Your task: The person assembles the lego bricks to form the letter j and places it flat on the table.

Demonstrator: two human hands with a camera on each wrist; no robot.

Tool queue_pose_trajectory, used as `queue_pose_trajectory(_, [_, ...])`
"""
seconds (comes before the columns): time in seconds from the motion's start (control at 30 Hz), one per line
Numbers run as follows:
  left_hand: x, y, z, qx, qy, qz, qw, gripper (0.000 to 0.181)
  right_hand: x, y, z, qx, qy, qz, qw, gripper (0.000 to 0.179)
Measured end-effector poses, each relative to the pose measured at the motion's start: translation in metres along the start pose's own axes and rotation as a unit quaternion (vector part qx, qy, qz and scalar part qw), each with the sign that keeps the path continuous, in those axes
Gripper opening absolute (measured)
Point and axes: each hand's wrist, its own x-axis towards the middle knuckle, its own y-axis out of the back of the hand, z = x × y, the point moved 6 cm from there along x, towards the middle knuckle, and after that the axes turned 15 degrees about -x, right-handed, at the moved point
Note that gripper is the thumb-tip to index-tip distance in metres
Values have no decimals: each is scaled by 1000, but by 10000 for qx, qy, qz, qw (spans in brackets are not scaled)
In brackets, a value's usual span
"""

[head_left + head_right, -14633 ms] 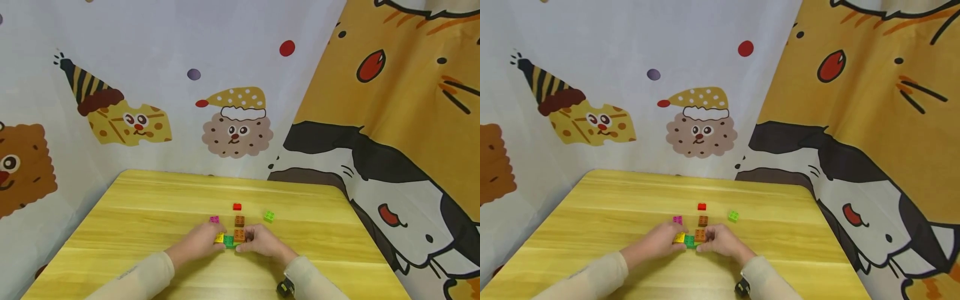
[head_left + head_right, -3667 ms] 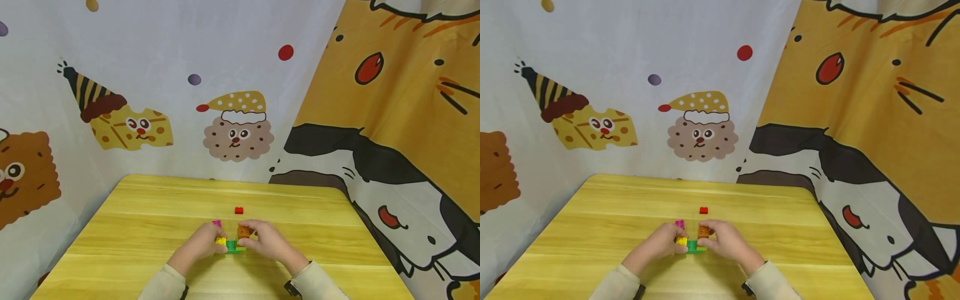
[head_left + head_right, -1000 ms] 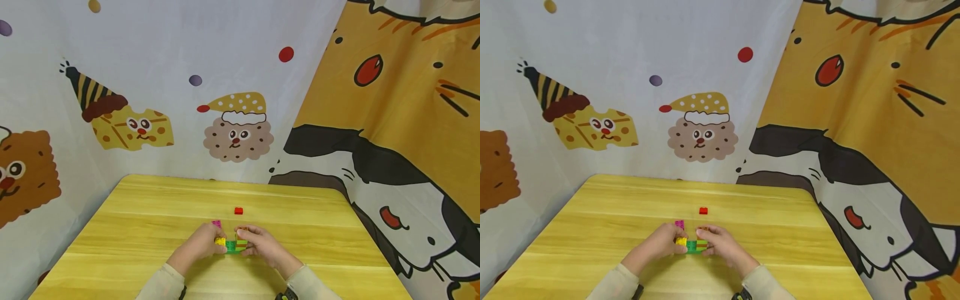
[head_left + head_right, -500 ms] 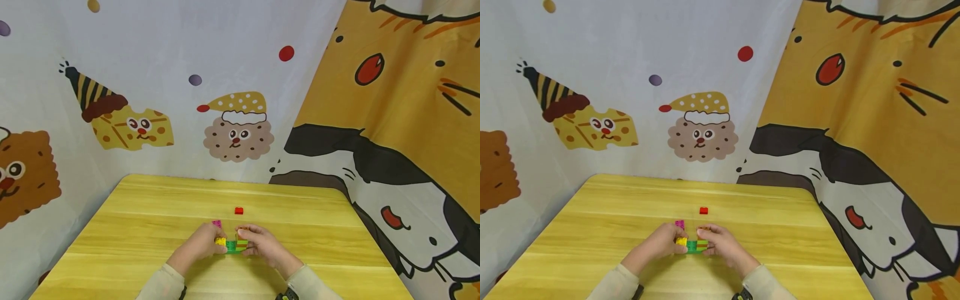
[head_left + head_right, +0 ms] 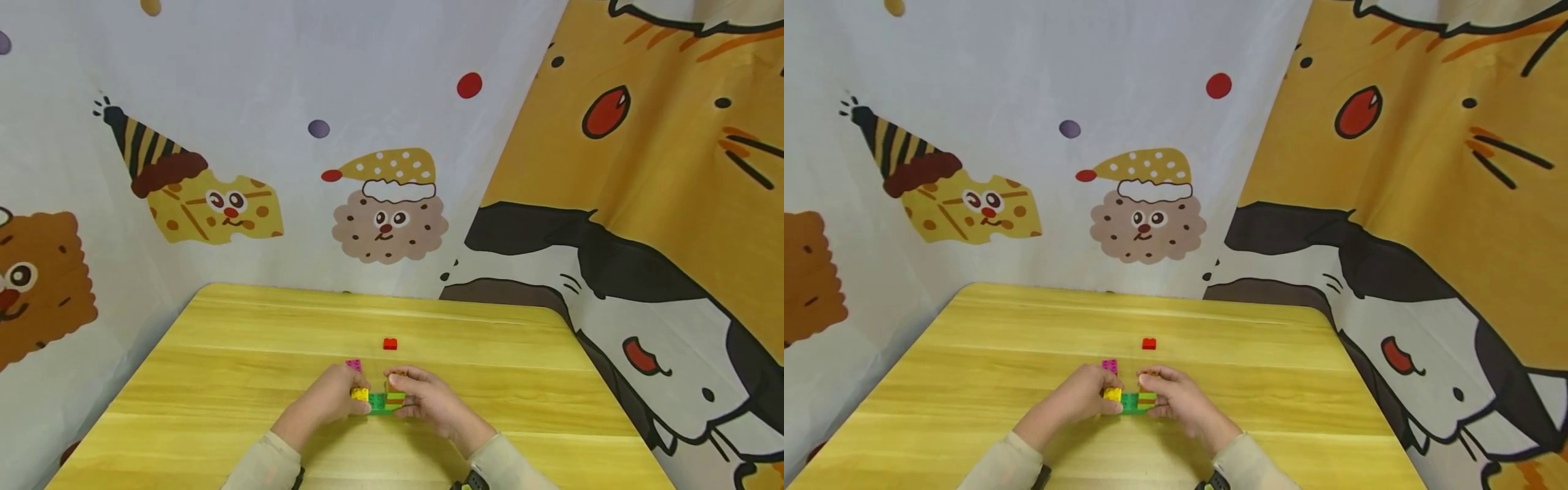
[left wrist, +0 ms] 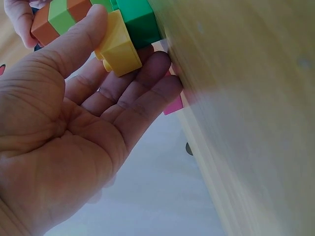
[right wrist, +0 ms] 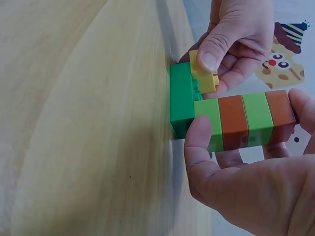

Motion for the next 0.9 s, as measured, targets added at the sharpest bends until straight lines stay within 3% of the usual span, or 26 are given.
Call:
queue_pose_trajectory(0.57, [-2, 0, 1, 10, -27, 19, 10000, 32, 1, -2, -4, -29, 30, -132, 9999, 62])
queue_pose_trajectory(0.9, [-4, -1, 4, -60, -333, 37, 9994, 33, 2, -3, 1, -120, 39, -149, 9998, 66])
